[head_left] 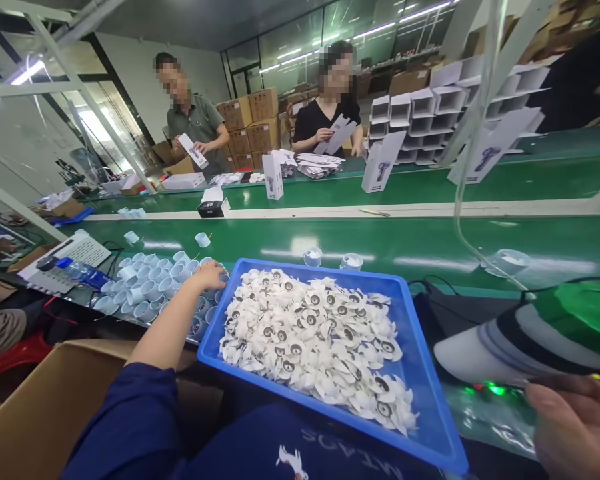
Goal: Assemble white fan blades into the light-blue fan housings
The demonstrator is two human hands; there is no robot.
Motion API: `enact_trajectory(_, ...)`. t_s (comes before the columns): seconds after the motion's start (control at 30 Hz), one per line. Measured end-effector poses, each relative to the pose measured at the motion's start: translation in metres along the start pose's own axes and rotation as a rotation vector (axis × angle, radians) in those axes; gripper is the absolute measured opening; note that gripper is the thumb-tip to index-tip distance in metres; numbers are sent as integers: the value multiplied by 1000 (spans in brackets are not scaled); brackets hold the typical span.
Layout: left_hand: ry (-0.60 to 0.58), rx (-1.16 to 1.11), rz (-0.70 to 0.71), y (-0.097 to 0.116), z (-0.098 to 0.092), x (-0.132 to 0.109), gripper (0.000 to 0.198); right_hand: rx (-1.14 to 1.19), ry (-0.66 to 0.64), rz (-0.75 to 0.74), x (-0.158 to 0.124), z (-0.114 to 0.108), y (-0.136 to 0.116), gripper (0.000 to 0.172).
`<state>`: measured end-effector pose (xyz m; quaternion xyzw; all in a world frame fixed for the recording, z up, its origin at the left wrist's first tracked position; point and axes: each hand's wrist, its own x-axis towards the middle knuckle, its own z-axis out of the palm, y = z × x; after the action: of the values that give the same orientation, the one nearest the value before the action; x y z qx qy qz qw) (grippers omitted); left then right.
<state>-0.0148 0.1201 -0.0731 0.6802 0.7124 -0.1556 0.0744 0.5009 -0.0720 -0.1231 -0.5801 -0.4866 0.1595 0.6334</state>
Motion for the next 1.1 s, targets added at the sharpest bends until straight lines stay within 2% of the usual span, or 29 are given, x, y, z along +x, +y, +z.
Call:
enact_trajectory(0.1,33,-55,-65,0,3,4,40,37,69,154,0,7,-12,53)
enact_trajectory(0.2,113,-158,-111,1,1,5,37,101,107,144,-2,13,-16,68)
enact_trajectory(0.27,203,-256,-132,-1,-5,0,36,174,79,185,-3,16,-14,65)
enact_trajectory(0.37,398,-450,-157,-8,-20,-18,48,180,76,246,-6,18,-13,55)
enact_trajectory(0.43,540,-608,-142,-11,-26,-38,61,179,137,224,-8,21,-13,58)
enact_trajectory(0.5,641,-773,-62,-6,-24,-61,72,256,180,193,-6,24,-15,65)
enact_trajectory(0.57,688,-941,98,12,-15,-86,78,361,178,186,1,27,-19,70)
enact_trajectory(0.63,653,-1105,309,40,-2,-109,79,421,162,198,14,27,-29,62)
enact_trajectory(0.7,503,-1219,550,75,12,-130,67,482,110,231,27,29,-50,56)
enact_trajectory(0.73,406,-1236,664,93,17,-140,59,532,74,247,33,30,-64,58)
enact_trajectory(0.8,234,-1201,853,128,22,-156,50,773,-50,281,41,39,-97,66)
enact_trajectory(0.87,184,-1090,935,157,21,-170,56,924,-248,307,43,56,-129,64)
enact_trajectory(0.97,248,-906,953,187,13,-184,60,1037,-464,282,34,85,-158,45)
enact_trajectory(1.03,306,-857,963,197,7,-190,45,1066,-514,238,26,101,-164,39)
enact_trajectory(1.1,335,-880,976,202,2,-194,32,1079,-508,210,19,108,-162,40)
